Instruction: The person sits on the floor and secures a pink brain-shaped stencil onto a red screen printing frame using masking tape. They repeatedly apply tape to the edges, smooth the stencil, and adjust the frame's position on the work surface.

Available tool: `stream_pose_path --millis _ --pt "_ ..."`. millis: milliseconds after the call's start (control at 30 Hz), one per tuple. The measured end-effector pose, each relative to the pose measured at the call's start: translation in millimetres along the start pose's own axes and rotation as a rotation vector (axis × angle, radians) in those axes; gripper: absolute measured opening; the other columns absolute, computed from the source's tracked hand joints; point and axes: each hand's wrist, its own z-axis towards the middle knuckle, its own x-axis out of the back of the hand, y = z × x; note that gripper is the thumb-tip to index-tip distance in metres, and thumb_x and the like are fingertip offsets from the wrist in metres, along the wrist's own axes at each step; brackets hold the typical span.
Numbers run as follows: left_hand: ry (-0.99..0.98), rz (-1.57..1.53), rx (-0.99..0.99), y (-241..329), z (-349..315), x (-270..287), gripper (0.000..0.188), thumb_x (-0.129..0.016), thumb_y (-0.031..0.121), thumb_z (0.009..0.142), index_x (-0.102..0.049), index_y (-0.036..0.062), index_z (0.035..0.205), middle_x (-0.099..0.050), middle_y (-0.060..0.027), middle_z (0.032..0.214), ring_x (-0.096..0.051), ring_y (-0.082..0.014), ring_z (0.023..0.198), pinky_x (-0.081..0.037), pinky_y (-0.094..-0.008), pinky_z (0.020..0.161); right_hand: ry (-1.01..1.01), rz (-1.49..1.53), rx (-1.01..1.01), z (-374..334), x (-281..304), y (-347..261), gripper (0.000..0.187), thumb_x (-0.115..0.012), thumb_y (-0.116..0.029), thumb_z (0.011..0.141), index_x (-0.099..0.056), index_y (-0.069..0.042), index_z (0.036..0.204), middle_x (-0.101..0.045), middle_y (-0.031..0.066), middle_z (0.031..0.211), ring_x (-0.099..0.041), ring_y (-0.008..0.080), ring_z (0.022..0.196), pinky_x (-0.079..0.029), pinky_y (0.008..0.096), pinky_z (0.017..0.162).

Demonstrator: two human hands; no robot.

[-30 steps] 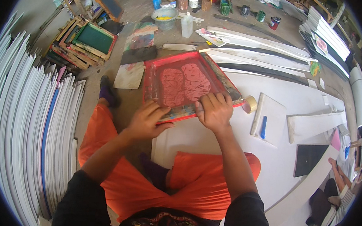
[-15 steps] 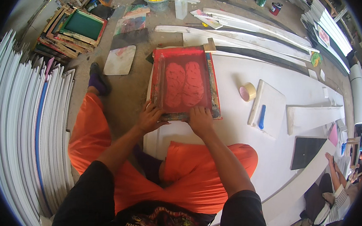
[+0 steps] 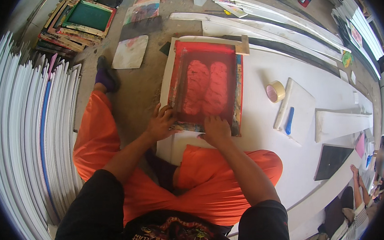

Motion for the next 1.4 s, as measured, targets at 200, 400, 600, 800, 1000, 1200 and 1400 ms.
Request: stream_pose_path --millis 200,400,600,800,1000,1200,1400 --pt "-0.038 0.038 -0.024 14.0 -5.7 -12.1 0.059 -0.083 0.058 0.075 -0.074 0.0191 0.118 -0.057 -0.0062 0.130 -0.046 -0.0289 0.139 -0.022 -0.0615 0.125 -0.335 0.037 -0.063 -7.4 7.3 1.8 0.066 -0.090 -0.044 0.075 -0.068 -0.002 0.121 -0.072 0.0183 0.113 -0.073 0.0342 0.105 -0.058 0.0499 0.089" --pt "-0.020 0.017 0.026 13.3 4.6 -9.0 0.058 -0.085 0.053 0.075 -0.074 0.0178 0.120 -0.056 -0.0096 0.133 -0.049 -0.0334 0.134 -0.026 -0.0640 0.123 0.122 0.495 -0.602 15.4 52.6 95.2 0.045 -0.085 -0.036 0.082 -0.074 -0.008 0.115 -0.074 0.0163 0.115 -0.069 0.0358 0.110 -0.057 0.0485 0.094" --pt "-0.037 -0.058 0.017 5.6 12.0 -4.2 0.070 -0.085 0.060 0.072 -0.072 0.0153 0.124 -0.056 -0.0110 0.130 -0.049 -0.0365 0.130 -0.027 -0.0642 0.122 0.783 0.334 -1.189 8.9 51.8 207.2 0.093 -0.095 -0.029 0.069 -0.045 -0.003 0.143 -0.050 0.0252 0.138 -0.048 0.0451 0.130 -0.046 0.0543 0.108" --pt "-0.020 -0.115 0.027 7.2 17.3 11.7 0.075 -0.087 0.065 0.066 -0.072 0.0157 0.120 -0.058 -0.0116 0.127 -0.052 -0.0366 0.126 -0.032 -0.0622 0.119 0.771 1.145 -1.118 -7.4 1.4 247.4 0.113 -0.091 -0.013 0.066 -0.026 -0.001 0.158 -0.042 0.0260 0.146 -0.056 0.0383 0.116 -0.049 0.0484 0.103" --pt "0.088 -0.139 -0.005 18.7 47.4 21.6 0.067 -0.091 0.059 0.066 -0.073 0.0164 0.115 -0.059 -0.0116 0.126 -0.052 -0.0367 0.127 -0.036 -0.0592 0.115 0.884 1.224 -1.016 -2.5 -41.2 267.2 0.072 -0.092 -0.014 0.070 -0.061 0.004 0.132 -0.065 0.0184 0.126 -0.063 0.0299 0.115 -0.049 0.0403 0.100" --pt "0.256 -0.282 0.081 42.6 103.6 37.3 0.052 -0.092 0.044 0.074 -0.074 0.0125 0.111 -0.061 -0.0124 0.121 -0.054 -0.0395 0.121 -0.043 -0.0541 0.107 0.999 0.908 -0.882 2.5 31.4 213.3 0.059 -0.092 -0.030 0.077 -0.066 0.001 0.120 -0.074 0.0176 0.111 -0.071 0.0301 0.102 -0.054 0.0403 0.093" --pt "0.186 -0.661 0.010 64.1 200.0 83.8 0.035 -0.082 0.025 0.089 -0.072 0.0094 0.119 -0.066 -0.0145 0.123 -0.061 -0.0369 0.115 -0.049 -0.0463 0.101 0.791 0.799 -0.661 -7.5 103.4 168.0 0.055 -0.092 -0.030 0.076 -0.070 0.001 0.115 -0.077 0.0183 0.103 -0.076 0.0288 0.096 -0.058 0.0405 0.087"
